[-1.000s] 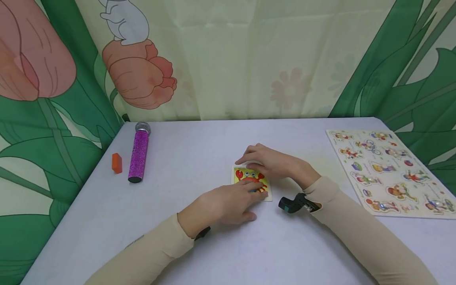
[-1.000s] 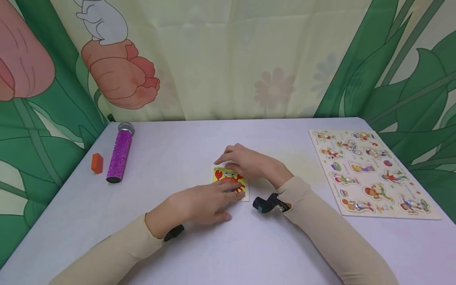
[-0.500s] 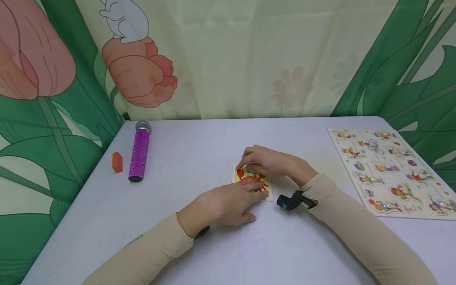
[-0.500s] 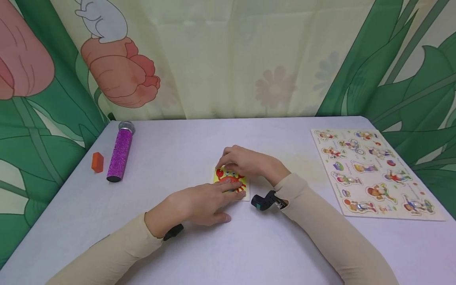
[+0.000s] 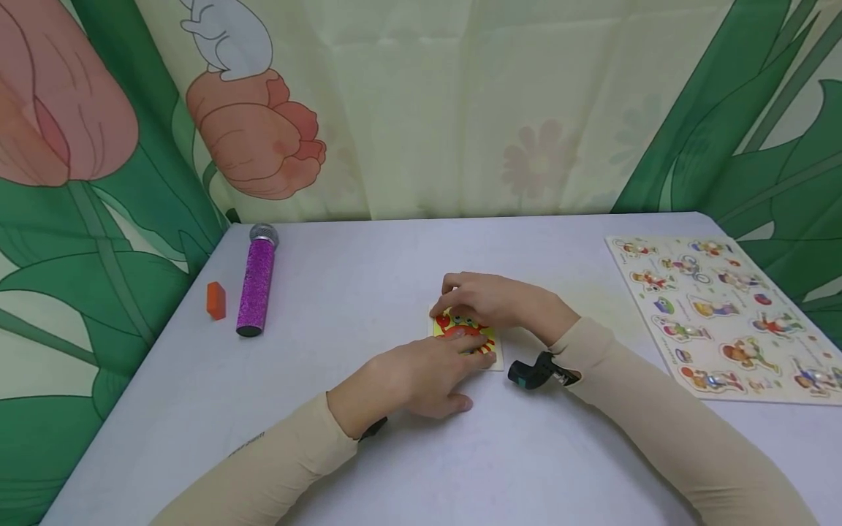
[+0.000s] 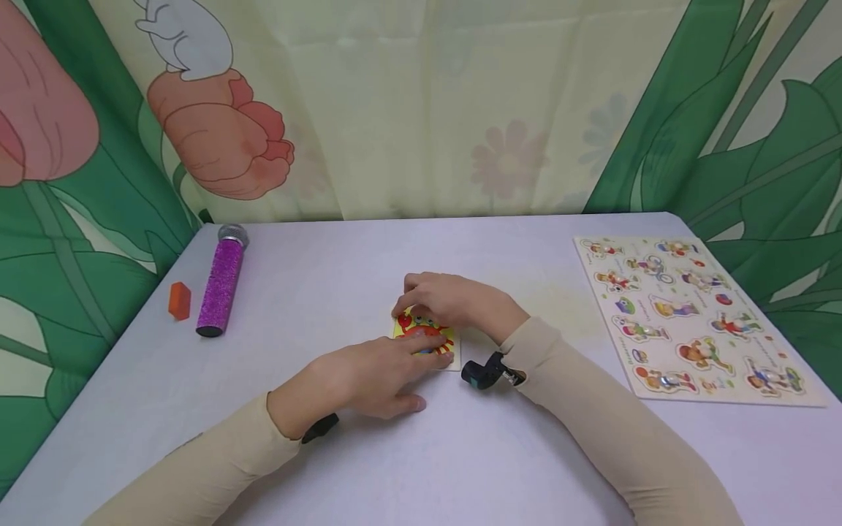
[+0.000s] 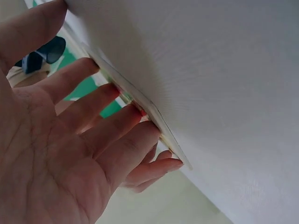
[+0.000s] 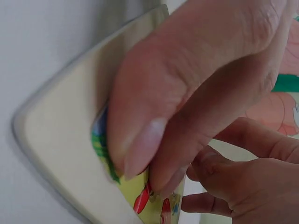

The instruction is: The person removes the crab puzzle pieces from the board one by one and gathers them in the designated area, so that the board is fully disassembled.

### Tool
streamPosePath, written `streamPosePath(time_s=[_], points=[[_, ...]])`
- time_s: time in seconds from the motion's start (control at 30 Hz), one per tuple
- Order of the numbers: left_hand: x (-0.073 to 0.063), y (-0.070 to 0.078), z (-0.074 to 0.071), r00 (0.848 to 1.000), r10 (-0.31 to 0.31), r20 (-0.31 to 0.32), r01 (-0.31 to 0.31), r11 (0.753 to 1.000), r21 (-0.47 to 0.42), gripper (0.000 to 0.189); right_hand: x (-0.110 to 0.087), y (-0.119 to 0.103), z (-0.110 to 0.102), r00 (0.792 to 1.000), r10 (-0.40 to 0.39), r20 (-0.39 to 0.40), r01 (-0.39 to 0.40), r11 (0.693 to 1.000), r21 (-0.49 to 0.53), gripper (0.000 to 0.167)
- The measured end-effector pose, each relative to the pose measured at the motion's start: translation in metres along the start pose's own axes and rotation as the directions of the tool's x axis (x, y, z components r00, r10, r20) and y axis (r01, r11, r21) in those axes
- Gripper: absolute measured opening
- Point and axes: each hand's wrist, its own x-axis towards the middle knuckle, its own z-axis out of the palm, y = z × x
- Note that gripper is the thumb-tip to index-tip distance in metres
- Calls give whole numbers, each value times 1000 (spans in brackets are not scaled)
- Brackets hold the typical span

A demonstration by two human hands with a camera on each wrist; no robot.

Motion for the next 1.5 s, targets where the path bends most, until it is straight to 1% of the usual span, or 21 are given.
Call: streamPosePath(time_s=[0.17,0.3,0.47,0.57,0.67,0.73,0.83,1.07,1.3,1.4,1.5], points=[[0,-1,0,1000,5,5,-5,1000,-8,70,-2,-1,-2,1000,12,6,-12,999,32,27],[0,-1,1,1000,7,4,-7,1000,-2,70,0,-2,-3,999,19,26,-19,1000,22,26],[-1,-2,1,1000,10,2,-10,1000,2,70,3,-6,-5,999,20,49,-17,998,-62,28],[-1,-2,0,1000,9,6,-9,1000,-2,70,5,-8,-6,998,16,63,-8,992,-127,35],[-1,-2,0,1000,9,9,-9,1000,-7,71,4,-8,-6,997,13,77,-1,988,-157,41],[0,-2,0,1000,11,9,-11,1000,-14,71,5,-8,-6,996,11,85,3,986,-165,42],[0,-2,1,1000,9,9,-9,1000,-27,71,5,-7,-7,996,6,92,10,986,-166,42],[-2,-1,0,999,-28,-16,28,999,-35,70,7,-5,-11,993,0,114,16,989,-144,52],[0,3,0,999,-51,-15,50,997,-60,71,10,-6,-16,987,31,156,-17,996,-93,37],[2,4,-1,998,-55,-25,54,998,-44,68,10,-7,-16,987,27,156,-15,997,-81,34],[4,5,-1,998,-59,-21,59,998,-13,68,11,-7,-16,988,26,152,-18,998,-56,33]])
